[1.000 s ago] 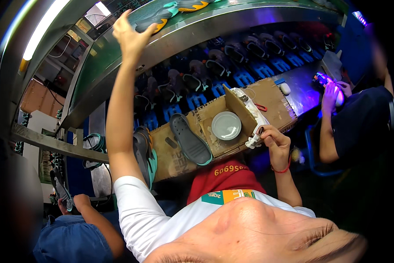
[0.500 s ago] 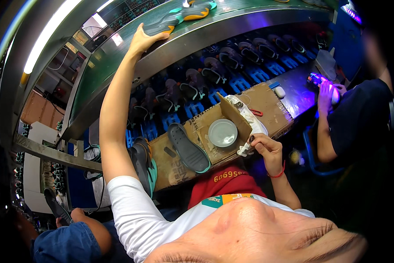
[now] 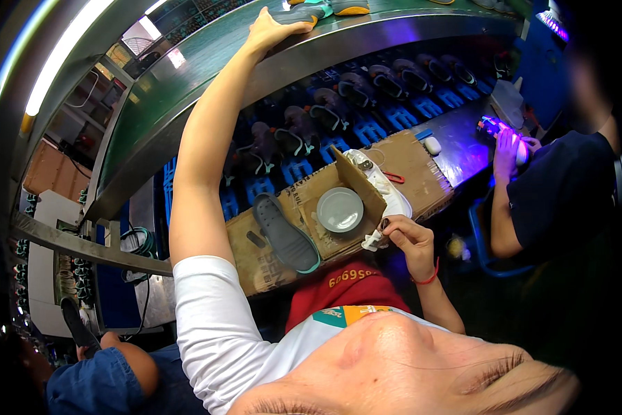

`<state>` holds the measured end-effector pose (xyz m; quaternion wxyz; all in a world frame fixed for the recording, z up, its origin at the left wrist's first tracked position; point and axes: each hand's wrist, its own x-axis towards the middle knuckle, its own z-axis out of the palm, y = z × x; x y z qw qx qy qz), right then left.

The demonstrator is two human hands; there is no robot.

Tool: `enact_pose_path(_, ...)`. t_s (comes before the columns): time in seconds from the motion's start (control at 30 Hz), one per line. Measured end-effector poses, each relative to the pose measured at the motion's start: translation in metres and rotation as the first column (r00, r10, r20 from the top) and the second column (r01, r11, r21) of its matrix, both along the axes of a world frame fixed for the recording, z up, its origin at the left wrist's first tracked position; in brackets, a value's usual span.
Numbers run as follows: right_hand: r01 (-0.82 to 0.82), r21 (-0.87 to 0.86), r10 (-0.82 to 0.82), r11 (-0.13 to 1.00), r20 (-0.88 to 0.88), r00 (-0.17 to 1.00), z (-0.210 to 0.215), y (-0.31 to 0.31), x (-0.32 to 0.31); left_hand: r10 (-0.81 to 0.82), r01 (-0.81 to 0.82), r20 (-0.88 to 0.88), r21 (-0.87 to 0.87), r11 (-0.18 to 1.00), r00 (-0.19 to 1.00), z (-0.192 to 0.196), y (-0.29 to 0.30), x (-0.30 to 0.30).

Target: The person repeatedly wipes the soles and sides of dark-colored clogs with a small white cloth. They pick up each shoe from a nearby cardboard box, wipe it, and place it on a metal shelf above. The process is repeated for multiple shoes.

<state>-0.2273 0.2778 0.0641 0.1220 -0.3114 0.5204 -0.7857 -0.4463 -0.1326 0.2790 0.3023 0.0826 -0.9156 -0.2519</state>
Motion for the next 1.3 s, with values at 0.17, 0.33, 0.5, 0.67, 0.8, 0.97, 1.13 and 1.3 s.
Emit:
enact_pose_path(0.17, 0.007, 0.016, -0.007, 1.000, -0.010, 1.000, -0.001, 0.000, -0.002, -0.280, 0.202, -0.240, -0.302, 0.932, 0.930, 0.011, 0.048, 0.019)
enact_pose_path(0.33, -0.048, 0.058, 0.050, 0.997, -0.048, 0.998, 0.004, -0.014, 0.006, -0.201, 0.160, -0.122, -0.283, 0.946, 0.972, 0.013, 0.033, 0.033)
enact_pose_path(0.5, 0.014, 0.212, 0.029, 0.977, -0.199, 0.980, 0.004, -0.028, 0.009, -0.195, -0.219, -0.536, -0.613, 0.759, 0.821, -0.036, 0.068, 0.114)
enact_pose_path(0.67, 0.154, 0.336, 0.011, 0.929, -0.443, 0.896, 0.005, -0.059, 0.015, 0.179, -0.181, -0.217, 0.010, 0.983, 0.960, -0.129, 0.129, 0.303)
enact_pose_path(0.8, 0.337, 0.369, -0.026, 0.866, -0.641, 0.767, -0.015, -0.083, 0.013, 0.468, -0.489, 0.275, 0.011, 0.872, 0.840, -0.239, 0.114, 0.386)
enact_pose_path(0.97, 0.479, 0.408, 0.039, 0.777, -0.792, 0.610, -0.040, -0.105, -0.006, 0.363, -0.502, 0.399, 0.335, 0.797, 0.842, -0.327, 0.137, 0.422)
enact_pose_path(1.13, 0.506, 0.452, 0.099, 0.734, -0.809, 0.579, -0.050, -0.119, -0.028, 0.337, -0.369, 0.187, 0.677, 0.637, 0.923, -0.342, 0.144, 0.407)
enact_pose_path(1.3, 0.459, 0.488, 0.176, 0.743, -0.804, 0.568, -0.054, -0.122, -0.042, 0.230, -0.349, 0.279, 0.859, 0.375, 0.932, -0.327, 0.130, 0.411)
